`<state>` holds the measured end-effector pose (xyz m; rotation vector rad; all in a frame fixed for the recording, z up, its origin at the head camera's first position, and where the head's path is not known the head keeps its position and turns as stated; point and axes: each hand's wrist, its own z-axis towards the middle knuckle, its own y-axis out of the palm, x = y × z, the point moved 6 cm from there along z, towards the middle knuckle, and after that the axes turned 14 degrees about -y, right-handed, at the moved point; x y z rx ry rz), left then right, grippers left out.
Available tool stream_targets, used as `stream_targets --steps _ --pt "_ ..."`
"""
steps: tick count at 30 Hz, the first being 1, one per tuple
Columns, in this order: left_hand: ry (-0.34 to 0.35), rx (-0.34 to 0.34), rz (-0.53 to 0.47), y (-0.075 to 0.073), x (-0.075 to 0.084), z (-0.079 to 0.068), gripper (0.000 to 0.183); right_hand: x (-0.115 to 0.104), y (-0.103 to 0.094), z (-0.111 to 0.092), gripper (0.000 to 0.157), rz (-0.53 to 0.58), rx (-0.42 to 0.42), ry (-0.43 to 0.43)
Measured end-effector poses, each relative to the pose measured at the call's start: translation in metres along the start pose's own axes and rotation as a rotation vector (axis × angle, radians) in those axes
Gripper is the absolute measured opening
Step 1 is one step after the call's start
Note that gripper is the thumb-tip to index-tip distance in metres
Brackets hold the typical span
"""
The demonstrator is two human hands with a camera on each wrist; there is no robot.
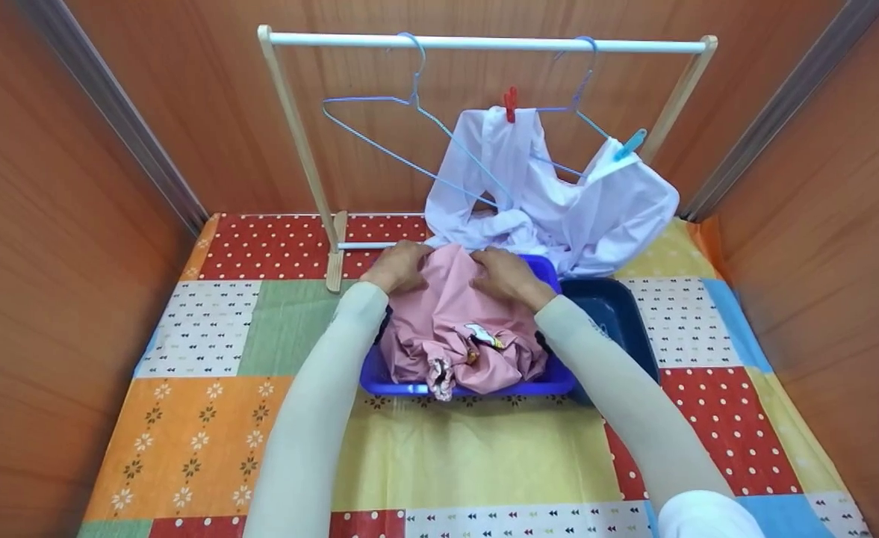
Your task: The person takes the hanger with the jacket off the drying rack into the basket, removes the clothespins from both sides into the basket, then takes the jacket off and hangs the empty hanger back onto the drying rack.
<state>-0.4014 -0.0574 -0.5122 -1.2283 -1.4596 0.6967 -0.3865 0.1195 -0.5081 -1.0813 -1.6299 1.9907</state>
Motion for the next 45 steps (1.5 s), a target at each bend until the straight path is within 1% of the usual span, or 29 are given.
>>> stream_targets --steps 3,5,8,11,14,16,17,20,22,24,26,29,30,31,34,36,38,41,45 --pt "0.050 0.033 -0.023 0.000 0.002 -0.001 0.051 -0.002 0.002 0.000 0.021 0.013 0.035 -0.043" --pt "0.086 0.047 -0.038 0.001 0.005 -0.003 0.041 -0.003 0.001 -0.002 0.011 0.018 0.062 -0.068" --pt "0.140 0.052 -0.035 0.004 0.009 -0.008 0.027 -0.005 0.001 -0.006 0.005 0.026 0.091 -0.090" --pt "0.177 0.040 -0.010 0.008 0.011 -0.015 0.015 -0.008 0.002 -0.012 0.001 0.036 0.106 -0.112" --pt "0.199 0.033 0.020 0.011 0.012 -0.025 0.009 -0.016 0.002 -0.019 0.006 0.003 0.128 -0.156" --pt "0.206 0.029 0.042 0.011 0.013 -0.033 0.009 -0.023 0.001 -0.025 0.012 -0.064 0.130 -0.177" --pt "0.209 0.025 0.052 0.011 0.014 -0.037 0.010 -0.026 0.001 -0.028 0.015 -0.109 0.121 -0.180" --pt "0.213 0.000 0.076 0.013 0.016 -0.050 0.013 -0.036 0.004 -0.040 0.030 -0.216 0.052 -0.157" --pt "0.224 -0.021 0.091 0.017 0.018 -0.060 0.018 -0.043 0.005 -0.049 0.043 -0.235 -0.019 -0.132" --pt "0.233 -0.041 0.101 0.021 0.018 -0.070 0.029 -0.049 0.006 -0.058 0.054 -0.216 -0.073 -0.137" --pt "0.235 -0.069 0.106 0.024 0.018 -0.081 0.048 -0.055 0.004 -0.067 0.063 -0.189 -0.112 -0.161" --pt "0.231 -0.129 0.122 0.027 0.018 -0.099 0.084 -0.060 0.000 -0.079 0.075 -0.165 -0.176 -0.207" --pt "0.227 -0.151 0.126 0.028 0.018 -0.104 0.094 -0.060 0.000 -0.083 0.079 -0.164 -0.199 -0.215" --pt "0.222 -0.173 0.131 0.029 0.018 -0.109 0.099 -0.061 -0.001 -0.086 0.084 -0.161 -0.225 -0.217" --pt "0.215 -0.213 0.150 0.033 0.019 -0.122 0.110 -0.062 0.002 -0.094 0.098 -0.149 -0.308 -0.206" --pt "0.211 -0.218 0.174 0.036 0.021 -0.128 0.116 -0.062 0.006 -0.097 0.106 -0.148 -0.352 -0.198" --pt "0.210 -0.210 0.198 0.040 0.024 -0.131 0.120 -0.063 0.011 -0.099 0.111 -0.155 -0.377 -0.193" --pt "0.204 -0.183 0.225 0.046 0.028 -0.132 0.124 -0.065 0.017 -0.097 0.109 -0.179 -0.369 -0.185" --pt "0.172 -0.165 0.233 0.050 0.030 -0.127 0.118 -0.063 0.023 -0.092 0.100 -0.200 -0.356 -0.149"
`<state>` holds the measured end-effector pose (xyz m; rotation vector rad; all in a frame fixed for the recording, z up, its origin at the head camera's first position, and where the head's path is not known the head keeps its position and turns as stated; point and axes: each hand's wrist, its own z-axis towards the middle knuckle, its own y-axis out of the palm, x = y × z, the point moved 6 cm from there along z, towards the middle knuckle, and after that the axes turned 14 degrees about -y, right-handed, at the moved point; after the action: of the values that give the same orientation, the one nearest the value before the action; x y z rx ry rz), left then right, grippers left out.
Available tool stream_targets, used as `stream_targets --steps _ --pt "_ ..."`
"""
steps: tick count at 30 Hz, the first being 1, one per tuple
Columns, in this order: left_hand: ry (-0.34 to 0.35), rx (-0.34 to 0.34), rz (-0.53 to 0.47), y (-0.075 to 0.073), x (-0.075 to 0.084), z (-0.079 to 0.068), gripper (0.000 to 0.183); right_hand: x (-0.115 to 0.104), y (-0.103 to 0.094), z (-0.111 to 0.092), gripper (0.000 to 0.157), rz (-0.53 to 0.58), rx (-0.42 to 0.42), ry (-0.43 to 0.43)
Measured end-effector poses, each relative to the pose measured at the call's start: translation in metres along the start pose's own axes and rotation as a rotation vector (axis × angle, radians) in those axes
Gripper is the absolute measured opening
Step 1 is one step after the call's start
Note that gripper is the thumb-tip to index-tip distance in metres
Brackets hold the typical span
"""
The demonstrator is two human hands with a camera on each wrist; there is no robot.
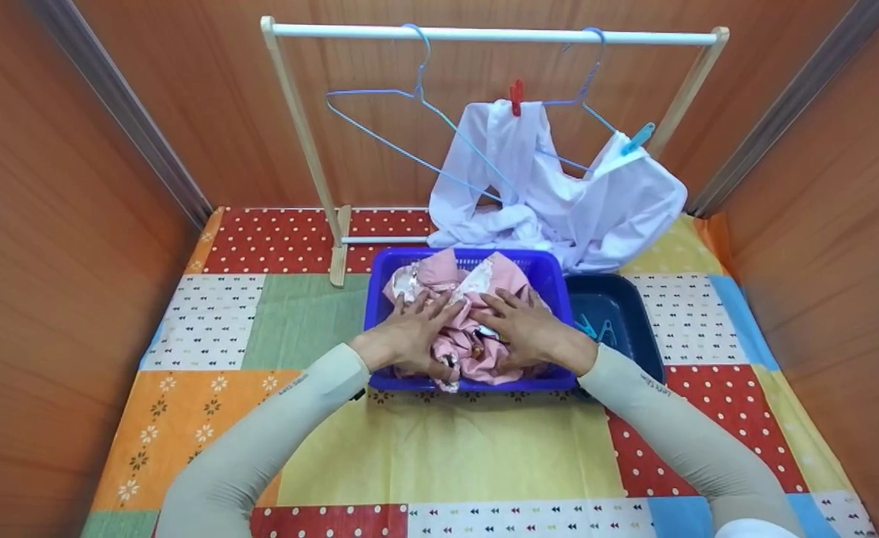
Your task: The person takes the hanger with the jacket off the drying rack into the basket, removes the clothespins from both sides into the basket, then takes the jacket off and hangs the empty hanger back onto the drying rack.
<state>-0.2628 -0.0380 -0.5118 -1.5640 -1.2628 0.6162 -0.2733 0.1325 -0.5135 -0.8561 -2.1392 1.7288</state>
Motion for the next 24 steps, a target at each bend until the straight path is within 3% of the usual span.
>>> stream_targets --steps 7,14,24 --pt "-0.050 -0.012 0.012 0.004 -0.002 0.011 0.106 0.007 0.007 0.011 0.086 0.021 -0.014 0.030" --pt "-0.091 -0.056 0.058 0.011 -0.006 0.024 0.102 0.013 0.017 0.022 0.077 0.044 -0.168 0.080" --pt "-0.192 -0.213 0.108 0.027 -0.007 0.044 0.097 0.020 0.033 0.044 0.071 0.070 -0.414 0.161"
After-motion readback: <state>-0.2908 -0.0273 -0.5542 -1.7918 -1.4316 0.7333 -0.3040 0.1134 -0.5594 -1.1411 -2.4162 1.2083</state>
